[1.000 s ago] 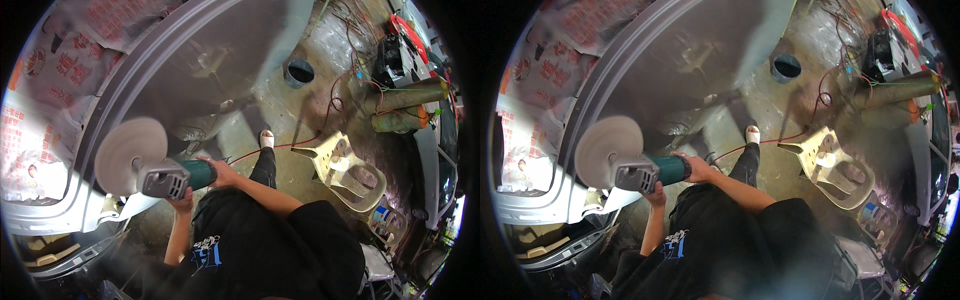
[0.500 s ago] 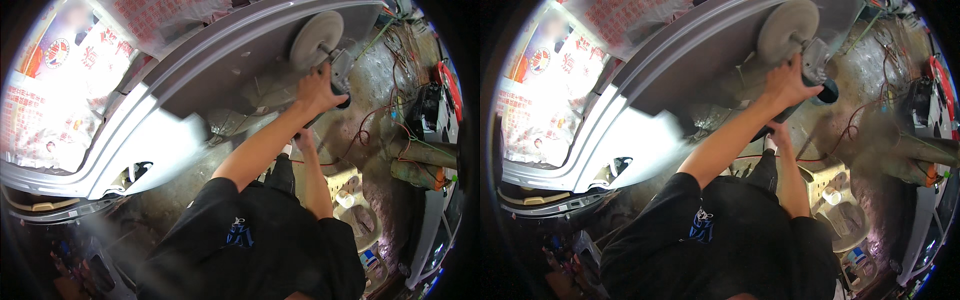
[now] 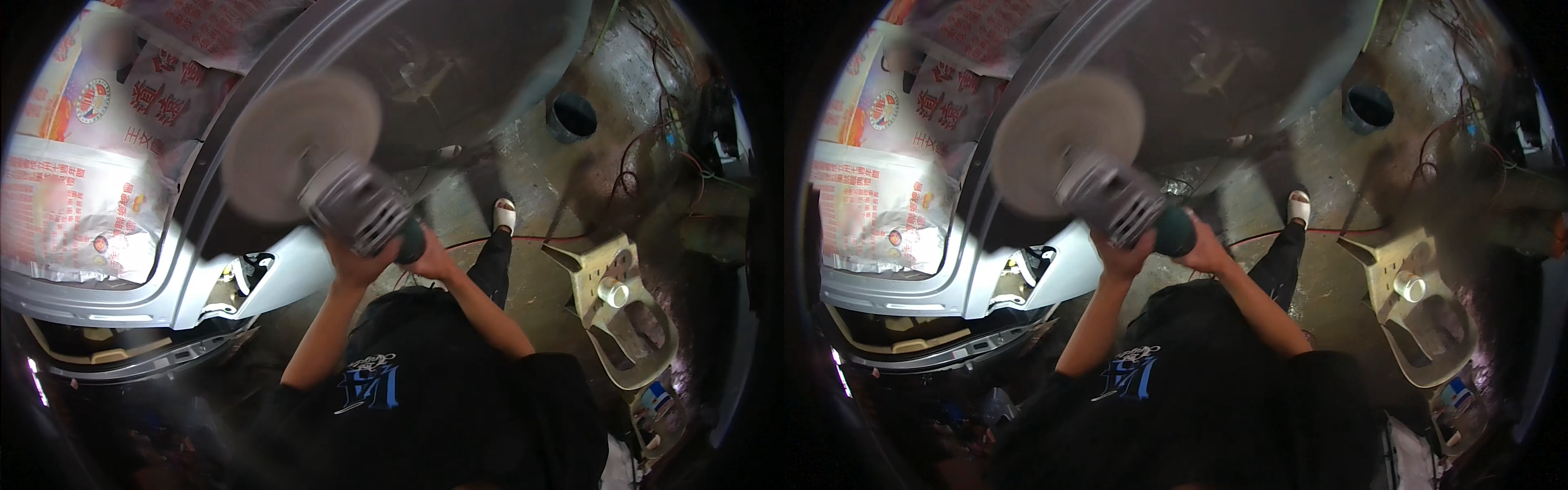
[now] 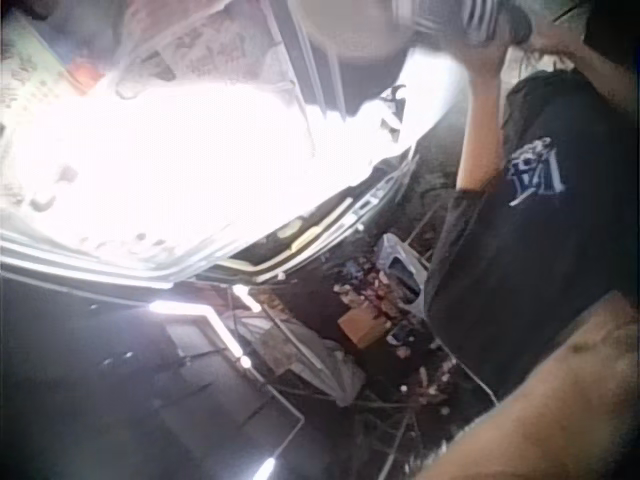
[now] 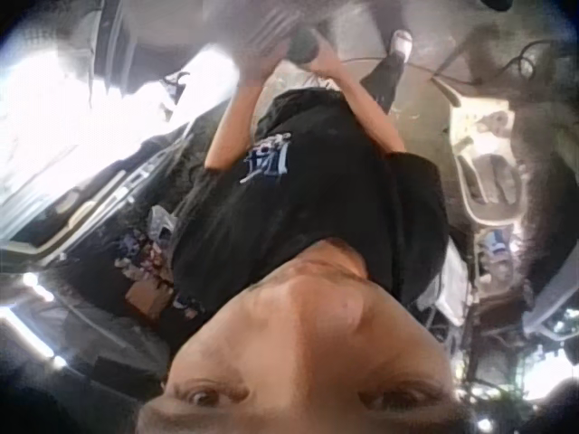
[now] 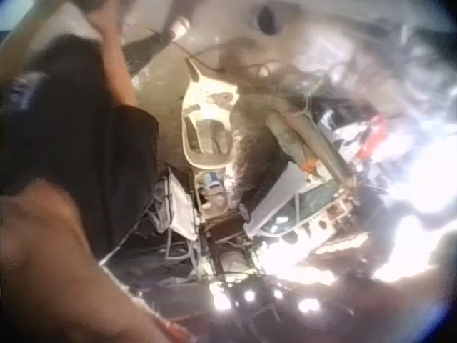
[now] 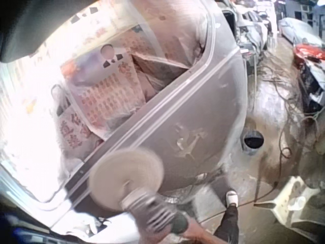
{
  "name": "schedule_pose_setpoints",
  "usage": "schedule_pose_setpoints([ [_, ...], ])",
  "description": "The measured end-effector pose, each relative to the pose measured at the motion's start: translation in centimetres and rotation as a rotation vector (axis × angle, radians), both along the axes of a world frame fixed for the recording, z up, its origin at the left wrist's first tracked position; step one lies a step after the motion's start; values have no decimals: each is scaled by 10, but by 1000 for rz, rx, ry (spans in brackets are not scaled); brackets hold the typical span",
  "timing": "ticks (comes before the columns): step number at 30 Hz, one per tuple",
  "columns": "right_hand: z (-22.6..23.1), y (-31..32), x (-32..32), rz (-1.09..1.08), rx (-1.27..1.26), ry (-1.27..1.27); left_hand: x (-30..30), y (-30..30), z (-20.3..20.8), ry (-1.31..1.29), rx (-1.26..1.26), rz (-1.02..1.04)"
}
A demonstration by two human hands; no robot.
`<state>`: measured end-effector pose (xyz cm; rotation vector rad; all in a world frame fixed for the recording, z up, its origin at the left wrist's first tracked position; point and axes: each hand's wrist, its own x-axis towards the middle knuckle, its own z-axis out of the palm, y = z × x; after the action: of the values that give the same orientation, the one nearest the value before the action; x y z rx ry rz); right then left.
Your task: The person uses a rotary polisher with a buffing pad to smooth the surface of a car's rear quarter panel. They apply a compound from a small container and move the tool across the panel in overlapping passes.
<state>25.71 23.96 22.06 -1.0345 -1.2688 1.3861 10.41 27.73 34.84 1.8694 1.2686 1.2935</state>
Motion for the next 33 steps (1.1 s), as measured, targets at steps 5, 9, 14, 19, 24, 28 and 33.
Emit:
schedule_pose_setpoints([
  [5, -24, -14, -60, 212, 96, -59, -114, -85, -63, 111, 28, 51],
  [9, -99, -35, -77, 157, 86, 111, -78, -79, -82, 159, -299, 10],
  [14, -169, -49, -32, 51, -381, 580, 88, 5, -73, 596, -338, -98],
  [19, -132, 32, 110, -77, -559, 751, 266, 120, -86, 803, -402, -232],
  [24, -95, 107, 257, -285, -586, 807, 422, 206, -63, 848, -364, -265],
  [28, -84, 121, 299, -185, -480, 817, 453, 220, -48, 813, -262, -201],
  [33, -84, 81, 228, -126, -456, 641, 362, 168, -30, 747, -320, -206],
])
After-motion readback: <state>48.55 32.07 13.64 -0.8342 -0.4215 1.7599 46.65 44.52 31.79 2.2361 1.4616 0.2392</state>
